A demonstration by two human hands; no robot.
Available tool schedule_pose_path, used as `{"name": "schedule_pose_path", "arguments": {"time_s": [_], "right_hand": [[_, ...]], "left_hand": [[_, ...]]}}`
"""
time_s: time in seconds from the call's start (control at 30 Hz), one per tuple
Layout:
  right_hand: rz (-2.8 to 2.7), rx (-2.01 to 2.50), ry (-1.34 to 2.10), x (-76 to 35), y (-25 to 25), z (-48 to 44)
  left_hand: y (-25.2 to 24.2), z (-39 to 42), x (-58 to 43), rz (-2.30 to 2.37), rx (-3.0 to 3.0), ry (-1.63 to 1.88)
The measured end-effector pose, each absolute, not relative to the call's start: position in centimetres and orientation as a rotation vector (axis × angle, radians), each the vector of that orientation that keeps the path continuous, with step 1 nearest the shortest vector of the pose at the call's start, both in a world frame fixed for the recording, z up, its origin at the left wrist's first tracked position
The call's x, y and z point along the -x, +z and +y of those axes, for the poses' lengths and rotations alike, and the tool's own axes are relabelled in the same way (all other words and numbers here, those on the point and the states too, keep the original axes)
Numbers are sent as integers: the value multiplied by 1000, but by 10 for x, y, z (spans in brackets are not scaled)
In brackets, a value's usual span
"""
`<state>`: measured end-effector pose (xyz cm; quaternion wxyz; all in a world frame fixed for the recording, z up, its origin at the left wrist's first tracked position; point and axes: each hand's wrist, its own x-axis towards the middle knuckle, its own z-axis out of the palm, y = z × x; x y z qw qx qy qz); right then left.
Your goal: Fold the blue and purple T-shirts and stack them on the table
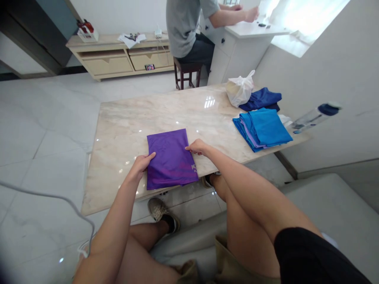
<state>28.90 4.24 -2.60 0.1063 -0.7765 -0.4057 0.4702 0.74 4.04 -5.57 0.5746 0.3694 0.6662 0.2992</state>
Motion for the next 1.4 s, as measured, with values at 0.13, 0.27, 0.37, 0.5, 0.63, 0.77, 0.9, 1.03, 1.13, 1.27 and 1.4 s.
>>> {"name": "schedule_pose_path", "arguments": {"time_s": [0.13, 0.27, 0.37, 0.5, 0.63, 0.77, 0.9, 1.03, 1.13, 1.27, 1.4], "right_hand": [[-1227, 2230, 1325, -292, -13, 46], [-1261, 2094, 1227, -299, 7, 50], [-1339, 1906, 1128, -302, 24, 50], [-1446, 1703, 867, -304, 43, 47], [-1513, 1547, 554, -307, 55, 45], [-1530, 1446, 546, -306, 60, 45], [-1478, 1456, 541, -301, 58, 45], [-1471, 1552, 494, -298, 40, 52], [-1509, 1719, 498, -302, 23, 59], [-1511, 1979, 470, -314, 12, 64], [-1564, 2063, 441, -319, 14, 62]], "left_hand": [[-45, 38, -3, 1555, -906, 756], [-29, 37, 4, 1524, -1011, 853], [-16, 36, 7, 1465, -1053, 1038], [-1, 36, 6, 1440, -1161, 1289], [11, 31, 9, 1533, -1446, 1514], [22, 21, 8, 1440, -1679, 1610], [27, 13, 0, 1312, -1512, 1642], [18, 14, -1, 1377, -1352, 1491], [2, 20, 4, 1533, -1304, 1207], [-17, 25, 10, 1827, -1470, 940], [-27, 26, 9, 1869, -1609, 781]]}}
